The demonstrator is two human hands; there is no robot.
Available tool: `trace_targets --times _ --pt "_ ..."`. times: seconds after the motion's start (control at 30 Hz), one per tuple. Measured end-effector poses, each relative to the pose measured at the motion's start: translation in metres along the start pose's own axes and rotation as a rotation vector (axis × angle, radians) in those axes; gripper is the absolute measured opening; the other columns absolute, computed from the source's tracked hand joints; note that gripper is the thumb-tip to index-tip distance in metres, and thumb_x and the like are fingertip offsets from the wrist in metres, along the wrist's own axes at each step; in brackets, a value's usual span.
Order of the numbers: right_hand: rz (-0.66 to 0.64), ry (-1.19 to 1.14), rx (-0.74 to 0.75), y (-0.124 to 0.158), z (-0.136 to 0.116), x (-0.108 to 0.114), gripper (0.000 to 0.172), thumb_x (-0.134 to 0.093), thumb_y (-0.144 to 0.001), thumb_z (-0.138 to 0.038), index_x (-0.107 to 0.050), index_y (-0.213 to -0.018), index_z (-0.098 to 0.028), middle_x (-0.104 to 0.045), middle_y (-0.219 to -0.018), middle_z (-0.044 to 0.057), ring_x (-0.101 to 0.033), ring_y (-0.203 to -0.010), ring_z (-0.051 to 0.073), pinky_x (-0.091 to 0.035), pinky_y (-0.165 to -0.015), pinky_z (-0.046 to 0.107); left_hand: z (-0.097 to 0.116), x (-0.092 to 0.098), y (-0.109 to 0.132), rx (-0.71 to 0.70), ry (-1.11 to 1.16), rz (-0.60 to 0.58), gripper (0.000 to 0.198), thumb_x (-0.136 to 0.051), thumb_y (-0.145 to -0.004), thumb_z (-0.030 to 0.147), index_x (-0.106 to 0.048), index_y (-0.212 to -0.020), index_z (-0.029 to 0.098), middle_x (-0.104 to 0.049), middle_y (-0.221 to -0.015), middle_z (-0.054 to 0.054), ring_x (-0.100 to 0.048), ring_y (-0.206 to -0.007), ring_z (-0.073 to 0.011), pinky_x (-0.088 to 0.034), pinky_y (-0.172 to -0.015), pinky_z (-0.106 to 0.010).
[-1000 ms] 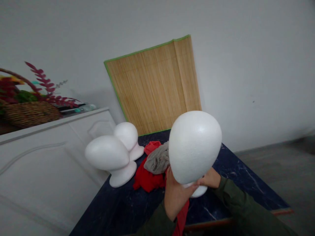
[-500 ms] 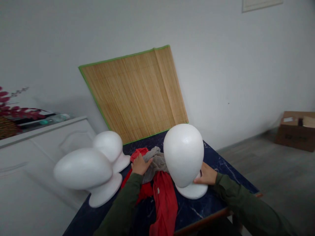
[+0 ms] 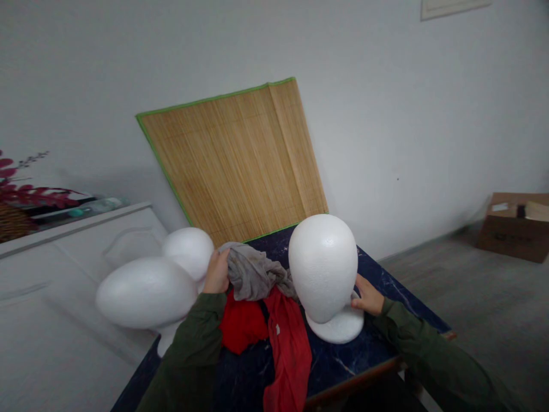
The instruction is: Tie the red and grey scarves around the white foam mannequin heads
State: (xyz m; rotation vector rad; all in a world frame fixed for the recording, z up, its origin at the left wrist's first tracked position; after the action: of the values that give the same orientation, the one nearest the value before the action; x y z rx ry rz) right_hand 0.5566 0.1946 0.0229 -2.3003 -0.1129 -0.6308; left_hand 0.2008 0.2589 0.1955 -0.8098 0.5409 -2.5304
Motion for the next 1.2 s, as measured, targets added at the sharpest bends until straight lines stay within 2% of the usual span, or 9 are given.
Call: trace_targets --times 0.17,0.37,0.47,0.6,0.73,0.83,0.93,1.07,1.2 --pt "0.237 -0.080 -0.014 0.005 -0.002 0.006 0.083 -0.031 -0.070 -0.073 -0.023 -0.133 -0.020 -0.037 -0.130 0.015 -0.040 -0.116 0.032 -0.041 -0.089 0.045 0.048 0.046 0.027 -0.020 0.846 -0.079 0.032 -0.062 -0.063 0.027 -0.054 -0.092 0.016 -0.062 -0.080 0.001 -0.059 -0.074 -0.0153 -0.048 -0.073 -0.029" --pt "0.789 -0.013 -0.001 0.023 -0.030 0.021 0.065 -0.025 -0.077 -0.065 -0.042 -0.116 -0.016 -0.047 -0.104 0.015 -0.050 -0.094 0.028 -0.047 -0.070 0.041 0.074 0.084 0.066 -0.059 0.945 -0.216 0.041 -0.053 -0.070 0.051 -0.056 -0.089 0.015 -0.063 -0.086 -0.005 -0.058 -0.088 -0.0231 -0.050 -0.072 -0.034" --pt "0.905 0.070 -0.001 0.030 -0.067 0.023 0.040 -0.031 -0.081 -0.049 -0.051 -0.097 -0.018 -0.050 -0.092 0.012 -0.051 -0.080 0.024 -0.045 -0.064 0.038 0.082 0.092 0.077 -0.069 0.869 -0.196 0.029 -0.064 -0.066 0.035 -0.056 -0.088 0.017 -0.063 -0.081 -0.003 -0.059 -0.084 -0.0208 -0.050 -0.071 -0.031" --pt "0.625 0.038 0.261 0.016 -0.144 0.013 0.018 -0.045 -0.077 -0.027 -0.054 -0.093 -0.022 -0.053 -0.080 0.006 -0.052 -0.075 0.021 -0.044 -0.067 0.038 0.102 0.100 0.093 -0.119 0.830 -0.217 0.026 -0.065 -0.065 0.030 -0.053 -0.085 0.018 -0.059 -0.073 0.000 -0.059 -0.074 -0.0174 -0.050 -0.066 -0.028" --pt "0.169 -0.130 0.323 -0.022 -0.207 -0.010 0.043 -0.053 -0.076 -0.032 -0.043 -0.118 -0.025 -0.054 -0.106 0.008 -0.052 -0.094 0.021 -0.045 -0.079 0.037 0.122 0.108 0.109 -0.165 0.572 -0.173 0.023 -0.053 -0.074 0.041 -0.051 -0.083 0.019 -0.055 -0.067 0.001 -0.055 -0.067 -0.0156 -0.046 -0.057 -0.024" --pt "-0.098 -0.266 0.256 -0.050 -0.228 -0.032 0.080 -0.057 -0.072 -0.049 -0.019 -0.135 -0.017 -0.031 -0.135 0.013 -0.037 -0.119 0.026 -0.034 -0.096 0.042 0.129 0.114 0.116 -0.252 0.188 -0.180 0.021 -0.044 -0.079 0.042 -0.047 -0.080 0.021 -0.053 -0.067 0.001 -0.052 -0.064 -0.0158 -0.043 -0.055 -0.025" --pt "-0.350 -0.387 0.203 -0.066 -0.232 -0.054 0.077 -0.050 -0.077 -0.051 -0.016 -0.136 -0.017 -0.035 -0.134 0.012 -0.037 -0.120 0.023 -0.031 -0.099 0.041 0.126 0.120 0.116 -0.417 -0.310 -0.143 0.019 -0.041 -0.080 0.039 -0.047 -0.077 0.021 -0.052 -0.068 0.000 -0.051 -0.065 -0.0177 -0.039 -0.059 -0.028" --pt "-0.287 -0.396 0.000 -0.074 -0.222 -0.077 0.065 -0.051 -0.077 -0.049 -0.032 -0.129 -0.015 -0.053 -0.113 0.012 -0.051 -0.102 0.020 -0.041 -0.088 0.037 0.118 0.128 0.111 -0.431 -0.501 -0.100 0.018 -0.041 -0.081 0.036 -0.050 -0.076 0.021 -0.054 -0.065 0.000 -0.052 -0.064 -0.0179 -0.037 -0.058 -0.027" --pt "-0.160 -0.349 -0.087 -0.075 -0.217 -0.088 0.055 -0.056 -0.073 -0.047 -0.045 -0.116 -0.014 -0.058 -0.099 0.009 -0.055 -0.091 0.018 -0.044 -0.083 0.035 0.110 0.132 0.107 -0.176 -0.053 -0.199 0.018 -0.047 -0.077 0.036 -0.053 -0.071 0.020 -0.050 -0.053 0.003 -0.046 -0.047 -0.0133 -0.036 -0.046 -0.023"
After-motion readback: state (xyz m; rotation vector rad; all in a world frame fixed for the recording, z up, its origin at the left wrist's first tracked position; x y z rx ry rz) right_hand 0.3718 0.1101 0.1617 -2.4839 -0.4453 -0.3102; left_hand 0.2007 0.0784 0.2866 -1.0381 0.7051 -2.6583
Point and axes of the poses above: each hand's wrist, its own y-axis away from the middle knuckle, its own x-axis out of the back of the hand, z = x × y, the point moved 2 cm from there along -y, towards the middle knuckle
